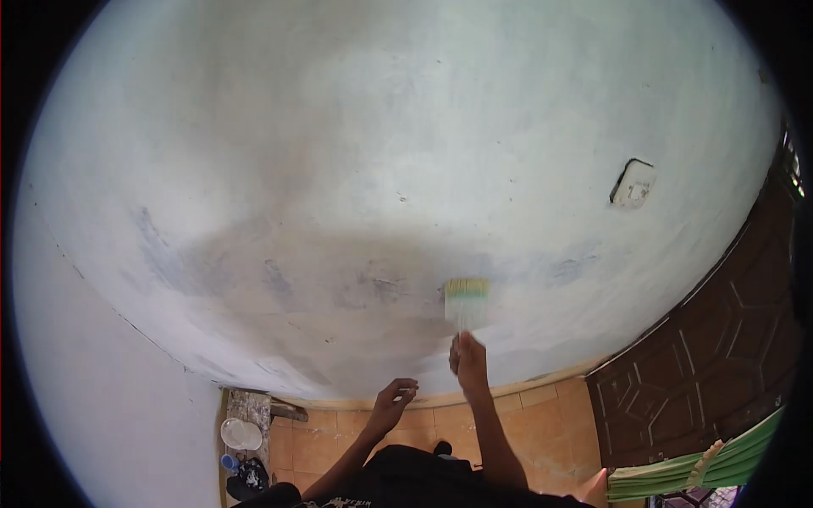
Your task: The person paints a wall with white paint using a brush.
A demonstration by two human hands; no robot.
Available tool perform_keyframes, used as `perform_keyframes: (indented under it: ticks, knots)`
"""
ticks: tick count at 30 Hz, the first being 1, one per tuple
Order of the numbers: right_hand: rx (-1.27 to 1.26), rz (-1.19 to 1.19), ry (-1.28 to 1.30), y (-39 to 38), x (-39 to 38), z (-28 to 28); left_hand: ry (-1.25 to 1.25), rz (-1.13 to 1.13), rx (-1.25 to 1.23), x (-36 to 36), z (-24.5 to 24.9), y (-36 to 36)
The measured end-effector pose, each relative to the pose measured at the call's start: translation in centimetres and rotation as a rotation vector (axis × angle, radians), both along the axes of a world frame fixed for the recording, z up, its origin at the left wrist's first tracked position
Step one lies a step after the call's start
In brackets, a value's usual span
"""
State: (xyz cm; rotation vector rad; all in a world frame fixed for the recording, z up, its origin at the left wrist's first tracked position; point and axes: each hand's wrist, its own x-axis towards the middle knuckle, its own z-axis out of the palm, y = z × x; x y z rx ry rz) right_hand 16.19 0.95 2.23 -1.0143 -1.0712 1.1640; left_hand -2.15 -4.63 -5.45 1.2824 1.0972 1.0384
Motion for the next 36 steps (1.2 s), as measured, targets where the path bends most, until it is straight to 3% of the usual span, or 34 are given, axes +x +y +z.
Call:
perform_keyframes:
  ticks: [2, 5, 8, 10, 13, 15, 16, 23, 26, 28, 30, 34, 36]
  knots:
    - [0.004, 0.002, 0.008, -0.2, -0.5, 0.3, 0.002, 0.017, 0.002, -0.9, -0.3, -0.2]
    - [0.156, -0.002, 0.039, -0.3, -1.0, 5.1, 0.025, 0.018, -0.028, -2.3, -1.6, -0.5]
    - [0.134, 0.009, 0.001, 1.3, -1.4, 9.9, 0.008, 0.002, -0.037, -3.2, -0.8, -0.8]
    - [0.125, 0.013, -0.028, 2.5, -1.7, 9.6, 0.004, 0.001, -0.032, -3.6, -0.8, -0.9]
    - [0.101, -0.057, -0.079, 2.7, -2.2, 1.6, 0.011, -0.004, -0.019, -4.2, -0.8, -0.7]
    - [-0.095, 0.018, 0.004, -0.2, -2.9, -0.8, 0.024, 0.000, -0.014, -4.5, -0.6, -0.8]
    - [-0.162, 0.029, 0.028, -1.7, -3.4, -0.5, 0.035, -0.001, -0.015, -4.6, -0.3, -0.9]
    - [0.078, 0.017, 0.005, 0.1, -4.4, 7.4, 0.011, -0.050, -0.013, -4.6, -1.0, -1.3]
    - [0.112, 0.071, 0.060, 2.8, -4.5, 4.1, -0.007, -0.017, -0.025, -4.7, -0.5, -1.4]
    - [0.230, -0.038, -0.298, 5.8, -4.3, -6.2, -0.010, 0.011, -0.014, -5.0, -0.5, -1.2]
    - [0.184, -0.062, -0.344, 3.2, -4.8, -11.6, -0.016, 0.049, 0.003, -5.2, -0.9, -1.2]
    - [-0.110, -0.004, 0.005, -1.9, -5.8, -9.4, -0.016, 0.116, -0.014, -5.5, -0.9, -1.0]
    - [0.068, -0.087, -0.161, 0.2, -5.1, -7.1, 0.005, 0.113, -0.051, -5.1, -0.7, -0.9]
